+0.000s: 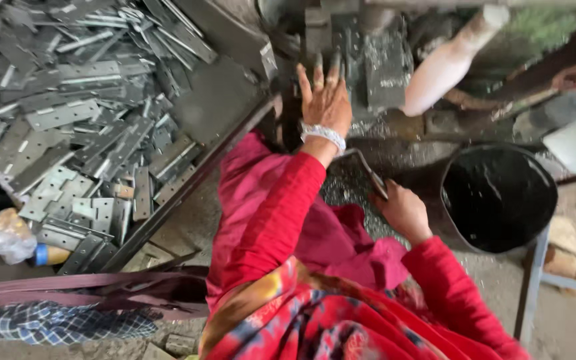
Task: The person operates a drill press to process metal hinge parts. They pick up a hinge from a bin, place it under the drill, activate the machine, and then remove the processed part. This cycle is repeated continuously.
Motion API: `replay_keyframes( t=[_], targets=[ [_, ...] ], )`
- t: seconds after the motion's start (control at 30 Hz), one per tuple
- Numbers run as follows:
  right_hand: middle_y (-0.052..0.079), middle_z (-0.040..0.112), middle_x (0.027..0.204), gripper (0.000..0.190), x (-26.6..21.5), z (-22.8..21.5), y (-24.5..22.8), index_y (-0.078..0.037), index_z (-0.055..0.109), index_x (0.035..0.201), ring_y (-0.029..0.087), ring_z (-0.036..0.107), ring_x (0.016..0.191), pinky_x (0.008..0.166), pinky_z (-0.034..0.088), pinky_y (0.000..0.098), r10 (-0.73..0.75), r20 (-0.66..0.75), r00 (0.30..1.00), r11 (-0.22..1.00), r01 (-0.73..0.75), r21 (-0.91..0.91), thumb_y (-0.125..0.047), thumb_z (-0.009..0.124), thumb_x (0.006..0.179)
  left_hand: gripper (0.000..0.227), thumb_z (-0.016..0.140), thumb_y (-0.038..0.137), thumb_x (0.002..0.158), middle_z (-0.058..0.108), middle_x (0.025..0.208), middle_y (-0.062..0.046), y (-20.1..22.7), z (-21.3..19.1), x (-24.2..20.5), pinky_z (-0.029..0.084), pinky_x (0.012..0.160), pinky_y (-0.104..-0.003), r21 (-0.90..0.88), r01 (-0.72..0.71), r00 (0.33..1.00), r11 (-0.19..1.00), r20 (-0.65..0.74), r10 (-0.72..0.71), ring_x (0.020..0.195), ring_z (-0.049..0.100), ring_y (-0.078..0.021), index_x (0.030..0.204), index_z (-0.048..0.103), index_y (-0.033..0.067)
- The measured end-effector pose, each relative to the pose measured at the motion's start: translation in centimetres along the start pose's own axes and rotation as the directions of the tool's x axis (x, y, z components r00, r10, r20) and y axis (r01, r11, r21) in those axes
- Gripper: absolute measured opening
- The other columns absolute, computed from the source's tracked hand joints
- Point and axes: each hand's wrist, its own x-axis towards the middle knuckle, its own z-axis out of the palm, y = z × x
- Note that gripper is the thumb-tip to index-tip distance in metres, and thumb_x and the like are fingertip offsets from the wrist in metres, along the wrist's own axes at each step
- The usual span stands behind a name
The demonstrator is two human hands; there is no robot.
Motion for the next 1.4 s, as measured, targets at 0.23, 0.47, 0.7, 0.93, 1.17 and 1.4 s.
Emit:
replay_keyframes(
  t=[0.23, 0.47, 0.7, 0.93, 1.17, 1.4],
  targets=[
    [0.023, 0.073, 0.084, 0.056, 1.8, -3.9, -0.2, -0.010, 0.064, 0.115, 0.045, 0.071, 0.081, 0.070, 0.055, 0.0556, -0.046, -0.036, 0.998, 0.984, 0.039, -0.172, -0.062, 0.060, 0.096, 0.042, 0.041, 0.025, 0.102, 0.044, 0.158, -0.004, 1.0, -0.6, 3.3, -0.003, 0.124, -0.061, 0.120, 0.081, 0.984, 0.989, 0.148, -0.099, 0.153, 0.026, -0.0304, 0.132, 0.065, 0.0087],
    [0.021, 0.074, 0.089, 0.057, 0.1, -2.0, 0.1, -0.012, 0.066, 0.114, 0.043, 0.073, 0.083, 0.072, 0.057, 0.0537, -0.026, -0.072, 0.997, 0.975, 0.009, -0.222, -0.065, 0.057, 0.095, 0.048, 0.038, 0.025, 0.102, 0.037, 0.163, -0.005, 2.1, 0.1, 3.3, -0.002, 0.123, -0.064, 0.173, 0.099, 0.984, 0.980, 0.132, -0.122, 0.151, 0.025, -0.0324, 0.143, 0.059, 0.0095],
    [0.021, 0.074, 0.088, 0.056, 2.0, -3.8, -0.2, -0.011, 0.067, 0.109, 0.044, 0.072, 0.082, 0.069, 0.055, 0.0548, -0.060, -0.083, 0.995, 0.977, 0.041, -0.208, -0.064, 0.058, 0.094, 0.045, 0.036, 0.024, 0.102, 0.032, 0.165, 0.001, 1.9, -1.0, 4.5, -0.005, 0.123, -0.062, 0.127, 0.117, 0.958, 0.985, 0.247, -0.145, 0.157, 0.017, -0.0304, 0.139, 0.060, 0.0122],
    [0.019, 0.074, 0.086, 0.044, 1.4, 1.7, 2.9, -0.010, 0.068, 0.099, 0.042, 0.072, 0.083, 0.071, 0.055, 0.0539, -0.110, -0.145, 0.983, 0.978, 0.081, -0.194, -0.054, 0.063, 0.099, 0.050, 0.036, 0.020, 0.100, 0.032, 0.164, -0.007, 1.8, -0.9, 4.2, -0.005, 0.120, -0.065, 0.171, 0.091, 0.951, 0.981, 0.278, -0.136, 0.155, 0.017, -0.0336, 0.147, 0.051, 0.0098],
    [0.028, 0.072, 0.112, 0.062, 5.2, -4.5, 2.4, -0.014, 0.068, 0.126, 0.047, 0.067, 0.108, 0.085, 0.052, 0.0550, 0.005, 0.064, 0.998, 0.960, 0.013, -0.279, -0.067, 0.055, 0.096, 0.051, 0.033, 0.021, 0.100, 0.032, 0.164, -0.004, 1.2, -1.6, 3.9, -0.001, 0.122, -0.068, 0.085, 0.055, 0.944, 0.995, 0.319, -0.079, 0.155, 0.022, -0.0320, 0.148, 0.048, 0.0086],
    [0.031, 0.074, 0.104, 0.064, 3.3, -1.0, 2.2, -0.009, 0.072, 0.119, 0.051, 0.070, 0.103, 0.087, 0.055, 0.0596, 0.053, 0.025, 0.998, 0.969, -0.045, -0.244, -0.067, 0.052, 0.102, 0.048, 0.038, 0.020, 0.099, 0.036, 0.162, -0.011, 1.6, -1.0, 3.4, 0.002, 0.124, -0.064, 0.121, 0.040, 0.975, 0.992, 0.210, -0.065, 0.154, 0.026, -0.0297, 0.141, 0.056, 0.0066]
  ],
)
